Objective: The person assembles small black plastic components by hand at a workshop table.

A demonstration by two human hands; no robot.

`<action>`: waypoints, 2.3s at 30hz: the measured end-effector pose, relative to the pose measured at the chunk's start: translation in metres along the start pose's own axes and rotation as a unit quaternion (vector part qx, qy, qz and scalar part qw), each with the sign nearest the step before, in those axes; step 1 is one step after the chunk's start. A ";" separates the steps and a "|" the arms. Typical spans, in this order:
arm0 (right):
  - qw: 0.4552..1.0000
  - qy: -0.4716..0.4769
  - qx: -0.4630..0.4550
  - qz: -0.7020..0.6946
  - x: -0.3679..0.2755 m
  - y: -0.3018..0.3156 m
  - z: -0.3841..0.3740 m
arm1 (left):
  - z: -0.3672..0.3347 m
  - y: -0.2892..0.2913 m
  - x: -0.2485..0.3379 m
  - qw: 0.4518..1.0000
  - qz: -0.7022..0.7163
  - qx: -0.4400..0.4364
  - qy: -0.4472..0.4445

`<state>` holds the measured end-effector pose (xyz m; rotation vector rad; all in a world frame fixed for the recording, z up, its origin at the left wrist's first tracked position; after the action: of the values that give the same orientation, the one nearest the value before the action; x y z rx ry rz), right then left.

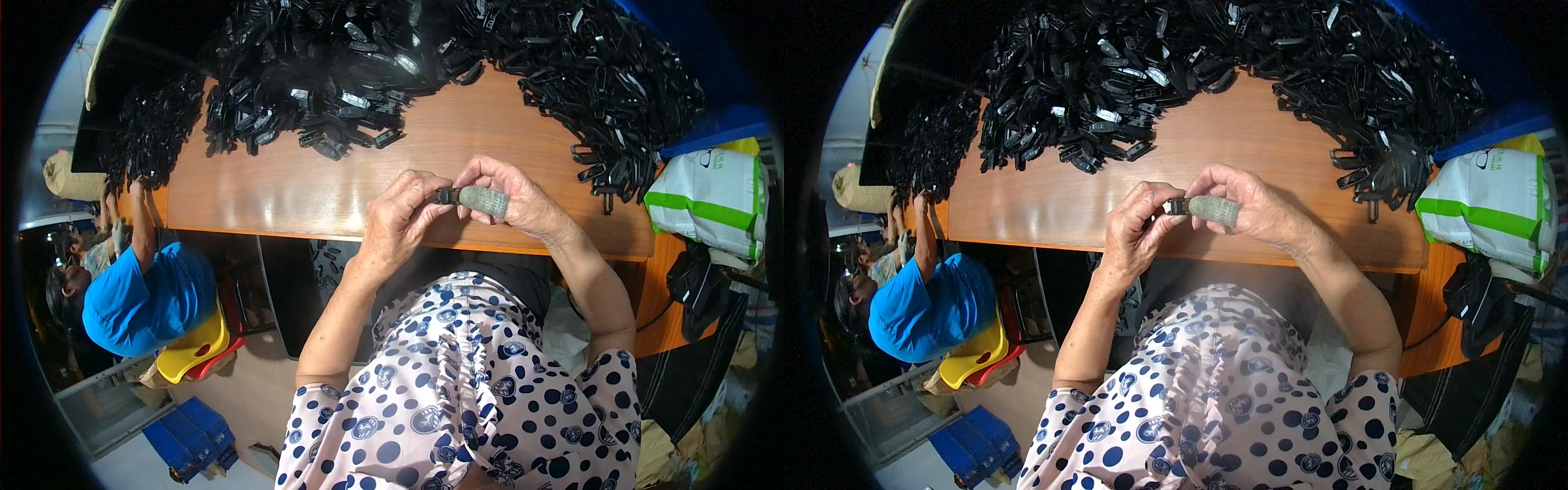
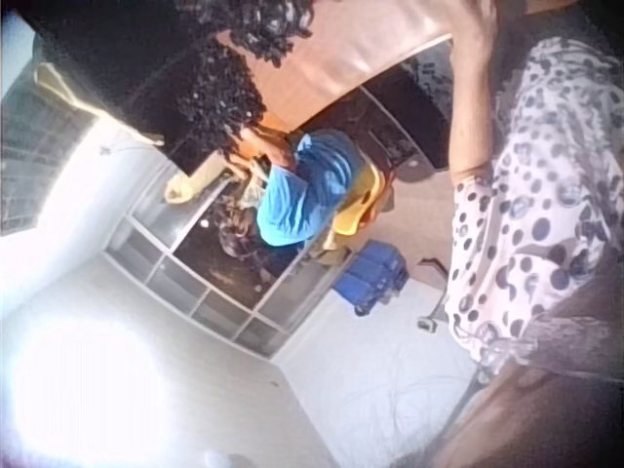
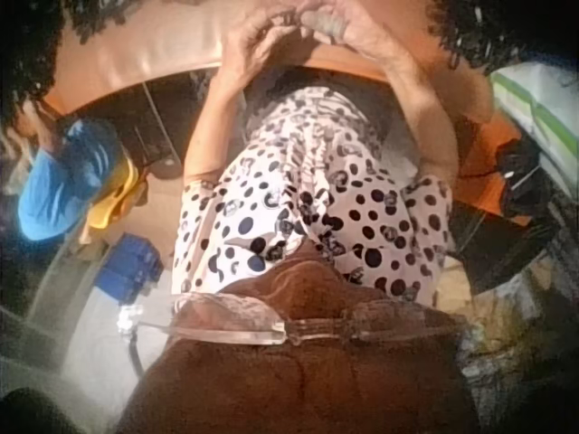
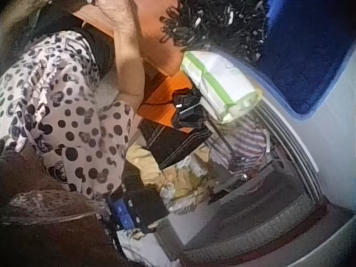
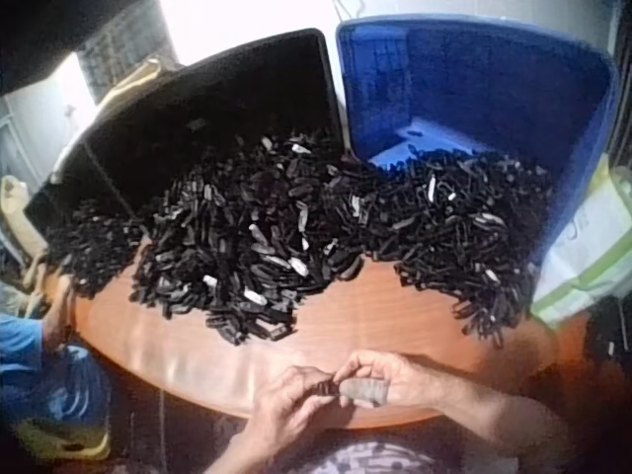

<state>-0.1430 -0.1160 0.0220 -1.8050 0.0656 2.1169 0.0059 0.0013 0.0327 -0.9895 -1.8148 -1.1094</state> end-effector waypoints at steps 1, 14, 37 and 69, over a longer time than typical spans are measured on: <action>1.000 -0.001 0.001 -0.002 0.001 0.001 0.000 | -0.001 0.000 0.000 1.000 -0.020 -0.022 0.002; 0.989 -0.144 -0.010 0.008 0.033 0.012 0.002 | -0.002 -0.010 0.009 0.988 -0.118 -0.093 -0.034; 0.983 -0.048 -0.006 -0.175 0.029 -0.024 0.017 | 0.007 -0.039 -0.010 0.818 0.494 -0.016 0.294; 0.472 -0.050 0.210 0.855 0.004 0.104 0.088 | -0.037 0.043 -0.066 0.916 -0.364 0.032 0.168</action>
<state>-0.2575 -0.1891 0.0148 -0.9123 3.1137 2.3563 0.0788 -0.0335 -0.0008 -0.0296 -1.9456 -1.5253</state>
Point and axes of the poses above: each hand's wrist, its own z-axis away from the middle knuckle, its own y-axis out of the back of the hand, x = y × z, the point moved 2 cm from there along -z, towards the middle knuckle, and after that the axes turned 12 degrees about z, right-handed, at the moved point
